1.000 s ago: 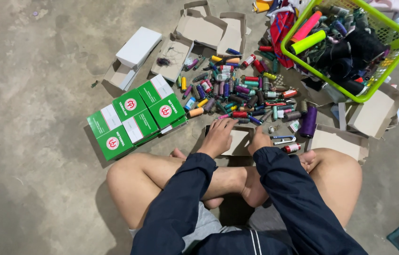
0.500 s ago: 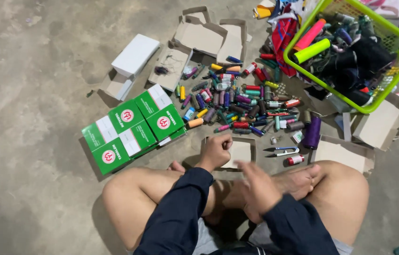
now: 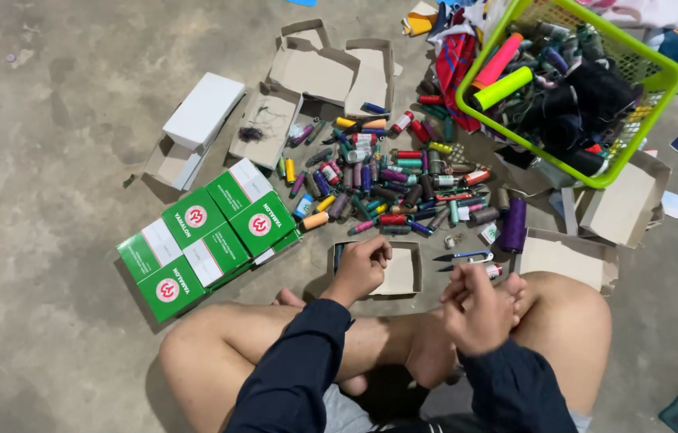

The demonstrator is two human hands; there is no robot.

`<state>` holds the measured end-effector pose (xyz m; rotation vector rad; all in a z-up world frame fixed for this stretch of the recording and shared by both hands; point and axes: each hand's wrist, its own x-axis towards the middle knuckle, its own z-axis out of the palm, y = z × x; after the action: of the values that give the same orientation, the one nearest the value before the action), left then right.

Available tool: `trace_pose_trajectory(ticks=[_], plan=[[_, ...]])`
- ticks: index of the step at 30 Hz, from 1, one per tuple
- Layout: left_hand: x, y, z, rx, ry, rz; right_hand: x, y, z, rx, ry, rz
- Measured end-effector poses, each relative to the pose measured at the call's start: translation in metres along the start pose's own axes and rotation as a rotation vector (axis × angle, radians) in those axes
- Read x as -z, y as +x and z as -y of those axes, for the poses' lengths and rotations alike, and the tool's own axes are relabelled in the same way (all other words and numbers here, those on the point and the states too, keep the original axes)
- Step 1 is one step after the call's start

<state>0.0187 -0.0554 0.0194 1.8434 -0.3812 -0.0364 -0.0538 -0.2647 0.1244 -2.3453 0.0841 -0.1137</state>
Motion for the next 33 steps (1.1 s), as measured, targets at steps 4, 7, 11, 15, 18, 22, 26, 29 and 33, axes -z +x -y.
trace_pose_trajectory(ticks=[4, 7, 11, 15, 18, 22, 26, 29, 33], plan=[[-0.004, -0.005, 0.005, 0.050, 0.039, -0.076, -0.028, 0.029, -0.079, -0.119, -0.054, 0.220], [-0.001, -0.016, 0.007, 0.051, 0.044, -0.062, -0.029, 0.030, -0.075, -0.031, -0.101, 0.103], [0.002, -0.010, 0.015, 0.058, 0.092, -0.101, -0.052, 0.033, -0.098, 0.043, -0.106, 0.127], [-0.001, -0.015, 0.008, 0.072, 0.126, -0.081, -0.055, 0.019, -0.087, 0.158, -0.324, 0.156], [-0.002, -0.021, 0.004, 0.106, 0.154, -0.077, -0.067, 0.019, -0.110, 0.201, -0.464, 0.195], [0.001, -0.028, 0.004, 0.089, 0.151, -0.118, -0.061, 0.011, -0.089, 0.295, -0.498, 0.073], [-0.001, -0.037, -0.007, 0.083, 0.183, -0.141, -0.056, 0.002, -0.084, 0.373, -0.512, -0.007], [-0.007, -0.046, -0.012, 0.054, 0.238, -0.133, -0.044, -0.015, -0.072, 0.425, -0.549, -0.063], [-0.007, -0.055, -0.062, 0.075, 0.280, -0.062, -0.044, -0.041, -0.098, 0.489, -0.647, -0.150]])
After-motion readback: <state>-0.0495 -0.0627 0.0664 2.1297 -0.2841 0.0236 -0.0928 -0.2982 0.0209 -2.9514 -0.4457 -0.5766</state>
